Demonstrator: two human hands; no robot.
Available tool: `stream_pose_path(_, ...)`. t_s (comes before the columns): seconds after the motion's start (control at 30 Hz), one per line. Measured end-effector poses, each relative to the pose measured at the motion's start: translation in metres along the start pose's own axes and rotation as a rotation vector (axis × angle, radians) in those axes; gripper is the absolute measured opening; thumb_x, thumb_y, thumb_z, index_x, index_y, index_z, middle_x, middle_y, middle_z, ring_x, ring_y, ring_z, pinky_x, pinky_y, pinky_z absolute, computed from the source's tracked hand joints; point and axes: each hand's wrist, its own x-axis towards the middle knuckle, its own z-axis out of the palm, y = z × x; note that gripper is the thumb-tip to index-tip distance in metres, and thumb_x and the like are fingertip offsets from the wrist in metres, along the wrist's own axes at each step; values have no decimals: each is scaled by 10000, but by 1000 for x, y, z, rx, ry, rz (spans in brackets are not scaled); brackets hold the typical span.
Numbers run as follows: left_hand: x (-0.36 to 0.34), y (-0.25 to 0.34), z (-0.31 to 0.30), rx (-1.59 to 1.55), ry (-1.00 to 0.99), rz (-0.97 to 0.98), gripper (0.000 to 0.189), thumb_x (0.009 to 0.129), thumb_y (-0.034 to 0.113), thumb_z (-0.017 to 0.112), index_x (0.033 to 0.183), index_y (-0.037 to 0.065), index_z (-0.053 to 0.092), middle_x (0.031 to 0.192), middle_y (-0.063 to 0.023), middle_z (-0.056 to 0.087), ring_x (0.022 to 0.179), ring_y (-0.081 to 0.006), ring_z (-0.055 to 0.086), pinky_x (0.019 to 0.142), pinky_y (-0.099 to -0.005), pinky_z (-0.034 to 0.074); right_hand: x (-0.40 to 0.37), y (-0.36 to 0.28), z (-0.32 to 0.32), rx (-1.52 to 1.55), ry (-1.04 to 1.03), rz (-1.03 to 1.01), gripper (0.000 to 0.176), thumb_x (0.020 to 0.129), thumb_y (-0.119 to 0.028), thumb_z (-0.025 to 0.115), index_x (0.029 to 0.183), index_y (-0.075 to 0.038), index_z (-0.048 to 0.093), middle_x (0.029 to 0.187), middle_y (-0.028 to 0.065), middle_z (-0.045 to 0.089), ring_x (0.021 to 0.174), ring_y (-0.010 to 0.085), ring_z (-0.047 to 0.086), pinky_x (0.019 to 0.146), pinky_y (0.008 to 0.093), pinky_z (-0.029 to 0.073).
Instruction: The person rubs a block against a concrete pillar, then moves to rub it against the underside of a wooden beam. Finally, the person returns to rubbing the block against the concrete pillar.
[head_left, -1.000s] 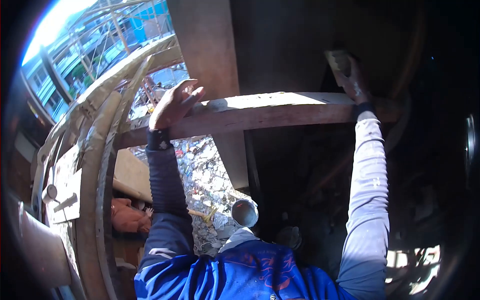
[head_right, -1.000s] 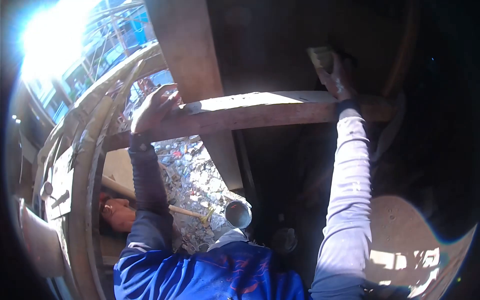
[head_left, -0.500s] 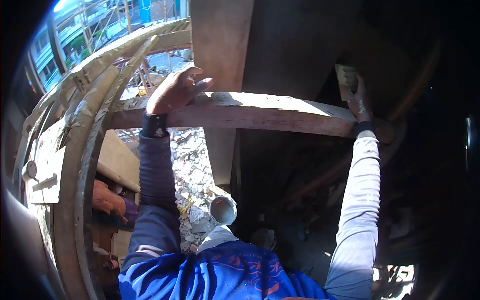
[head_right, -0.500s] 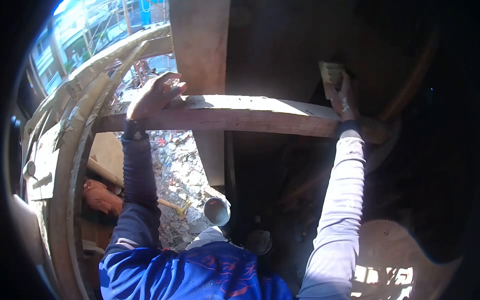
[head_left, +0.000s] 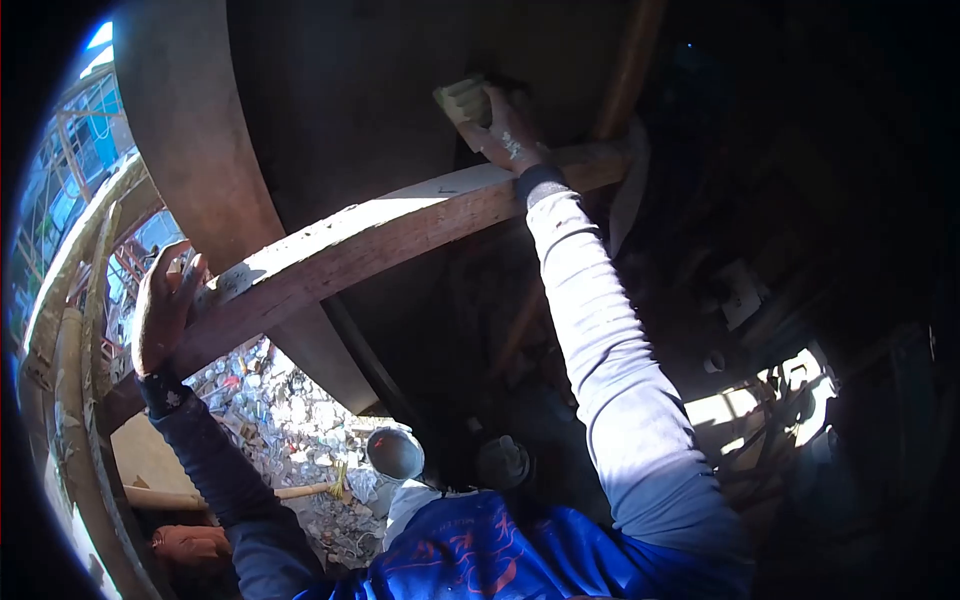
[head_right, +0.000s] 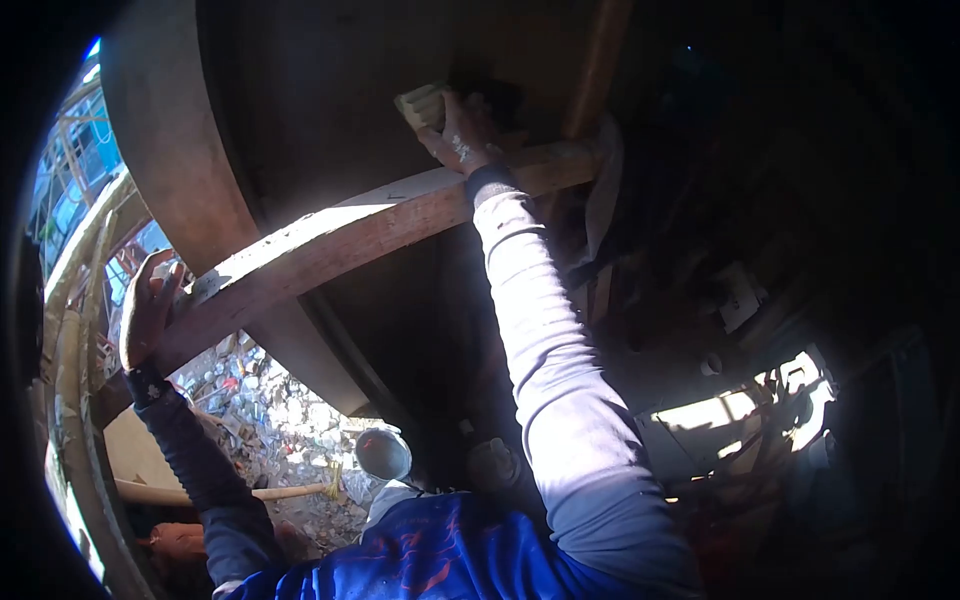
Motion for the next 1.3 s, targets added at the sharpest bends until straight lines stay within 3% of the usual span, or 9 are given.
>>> stream_pose_path(0.17, 1, -13, 6, 3, 70, 65, 361, 933, 265, 607, 1235, 73, 559, 524, -1, 415, 468, -77, 333, 480, -305, 270, -7, -12, -13, -73, -84, 96, 817, 723, -461, 702, 1408, -167, 367, 1412, 221, 357, 1344, 391, 313, 1102, 482, 291)
stream_pose_path(0.3, 2, -15, 6, 11, 78, 61, 360, 937, 268, 603, 1238, 74, 559, 518, 10, 382, 472, -70, 307, 485, -295, 254, -6, -13, -15, -42, -196, 195, 882, 769, -511, 660, 1490, -228, 237, 1557, 194, 159, 1453, 368, 105, 1170, 480, 153)
stream_pose_path(0.4, 1, -10, 6, 36, 68, 56, 362, 938, 272, 602, 1234, 68, 562, 523, 17, 368, 482, -66, 307, 490, -292, 255, -4, -7, -10, 7, -200, 169, 885, 777, -513, 656, 1496, -239, 221, 1572, 182, 111, 1461, 360, 65, 1169, 482, 148)
stream_pose_path(0.6, 8, -44, 5, 190, 131, 344, 377, 931, 271, 607, 1227, 43, 558, 566, 3, 391, 521, -84, 328, 519, -293, 282, -6, -9, -9, 32, -185, 179, 853, 781, -489, 659, 1479, -228, 244, 1553, 179, 168, 1451, 361, 101, 1168, 486, 137)
stream_pose_path(0.63, 6, -38, 5, 160, 92, 288, 381, 930, 273, 607, 1229, 42, 557, 571, 3, 395, 527, -85, 332, 526, -294, 288, -6, -8, -9, 24, -182, 174, 844, 781, -485, 660, 1473, -224, 254, 1547, 179, 187, 1448, 361, 112, 1166, 488, 141)
stream_pose_path(0.73, 6, -28, 3, 88, 50, 135, 399, 934, 287, 599, 1246, 44, 548, 588, -4, 425, 541, -91, 346, 545, -294, 305, -11, -10, -5, -64, 35, 73, 711, 741, -401, 725, 1348, -180, 429, 1287, 212, 431, 1255, 393, 413, 1012, 496, 396)
stream_pose_path(0.83, 0, -6, 7, -8, 53, -46, 414, 943, 305, 590, 1258, 41, 539, 632, -11, 452, 570, -95, 363, 553, -292, 307, -13, -13, -9, -20, -4, 99, 725, 750, -411, 711, 1369, -197, 402, 1313, 212, 408, 1277, 401, 391, 1021, 517, 383)
stream_pose_path(0.93, 5, -19, 7, -113, 24, -12, 407, 947, 305, 586, 1260, 48, 542, 683, -14, 469, 594, -91, 355, 568, -282, 309, -15, -21, -25, 74, -163, 190, 735, 775, -431, 662, 1393, -188, 347, 1501, 120, 309, 1418, 359, 204, 1146, 496, 188)
stream_pose_path(1.3, -2, -12, 8, -95, 16, -31, 413, 963, 334, 571, 1292, 89, 521, 656, 22, 393, 574, -73, 296, 536, -264, 260, -4, -5, -6, 6, -164, 145, 787, 801, -470, 632, 1444, -194, 272, 1527, 93, 279, 1432, 336, 192, 1161, 492, 162)
